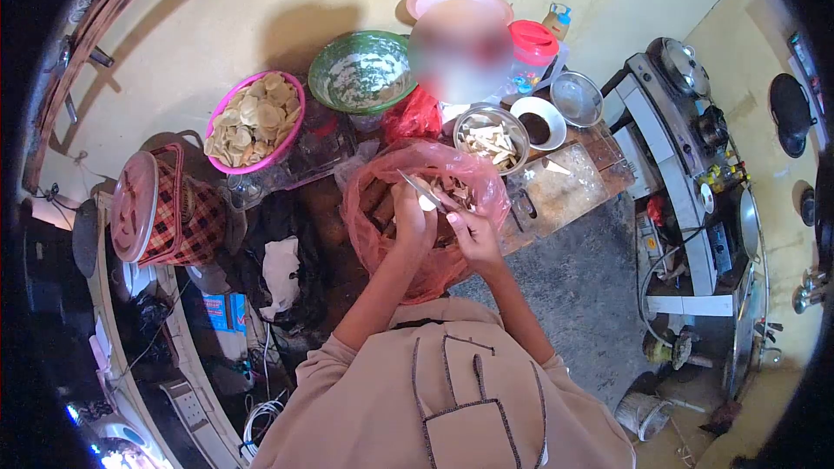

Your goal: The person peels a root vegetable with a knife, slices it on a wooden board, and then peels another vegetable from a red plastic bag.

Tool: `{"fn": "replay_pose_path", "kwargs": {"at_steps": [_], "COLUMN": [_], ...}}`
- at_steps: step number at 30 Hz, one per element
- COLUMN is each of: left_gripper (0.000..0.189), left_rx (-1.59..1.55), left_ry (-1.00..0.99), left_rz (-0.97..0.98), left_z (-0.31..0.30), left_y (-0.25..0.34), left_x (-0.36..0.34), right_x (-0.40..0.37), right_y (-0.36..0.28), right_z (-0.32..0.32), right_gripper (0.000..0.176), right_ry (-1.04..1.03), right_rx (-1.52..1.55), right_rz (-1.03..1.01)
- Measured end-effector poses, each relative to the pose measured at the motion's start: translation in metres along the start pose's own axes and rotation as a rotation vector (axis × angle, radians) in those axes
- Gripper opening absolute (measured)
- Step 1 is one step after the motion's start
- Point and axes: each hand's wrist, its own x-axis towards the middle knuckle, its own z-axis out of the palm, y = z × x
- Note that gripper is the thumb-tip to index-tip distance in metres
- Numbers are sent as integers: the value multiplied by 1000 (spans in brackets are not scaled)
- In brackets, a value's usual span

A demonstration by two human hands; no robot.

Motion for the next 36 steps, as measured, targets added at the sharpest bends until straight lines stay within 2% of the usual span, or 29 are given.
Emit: {"fn": "replay_pose_path", "kwargs": {"at_steps": [2, 3, 5, 7, 9, 12, 15, 18, 20, 22, 24, 25, 28, 29, 30, 32, 33, 34, 36], "left_gripper": [12, 10, 8, 13, 12, 12, 11, 11, 10, 8, 6, 5, 6, 14, 17, 24, 22, 21, 20], "left_rx": [134, 254, 287, 113, 113, 135, 178, 210, 212, 201, 96, 43, -131, 352, 232, -6, 17, 40, -183], "left_ry": [64, 57, 57, 73, 45, -13, -29, -64, -89, -100, -262, -343, -414, -437, -424, -393, -311, -228, -221], "left_rz": [89, 161, 182, 83, 69, 18, 20, 46, 45, 32, 28, 25, -188, 189, 99, -75, -78, -82, -233], "left_z": [4, 2, -1, 7, 6, 12, 7, 3, 6, 8, 4, 1, -11, -10, -14, -30, -38, -42, -43], "left_y": [-1, -3, -7, -3, -2, 7, 6, 5, 8, 11, 13, 15, 25, 18, 17, 14, 7, 2, 0], "left_x": [-1, 0, 3, 3, 4, -2, 1, 4, 1, 0, 1, 2, 11, 5, 7, 16, 23, 27, 28], "right_x": [0, -1, -3, -2, -2, -3, -2, -3, 1, 1, 1, 0, 5, 7, 8, 9, 10, 11, 12], "right_y": [-7, -5, 5, 6, 1, 8, 2, -6, -19, -10, 14, 14, 8, 12, 16, 29, 32, 25, 10], "right_z": [3, 4, 6, 4, 1, -2, -4, -7, -3, -1, -6, -14, -27, -24, -21, -19, -18, -16, -15], "right_gripper": [28, 27, 31, 35, 38, 39, 34, 32, 33, 34, 36, 36, 34, 33, 32, 31, 32, 33, 37], "right_ry": [70, 83, 83, 44, -1, -86, -40, 7, 93, 123, 97, 54, -6, 23, 50, 49, 46, 84, 121], "right_rx": [76, 153, 330, 461, 528, 387, 295, 13, 116, 224, 339, 313, 117, -29, -175, -197, -207, -216, -241], "right_rz": [-8, 28, 139, 249, 317, 159, 129, 51, 4, 69, 247, 299, 395, 383, 370, 361, 356, 245, 83]}}
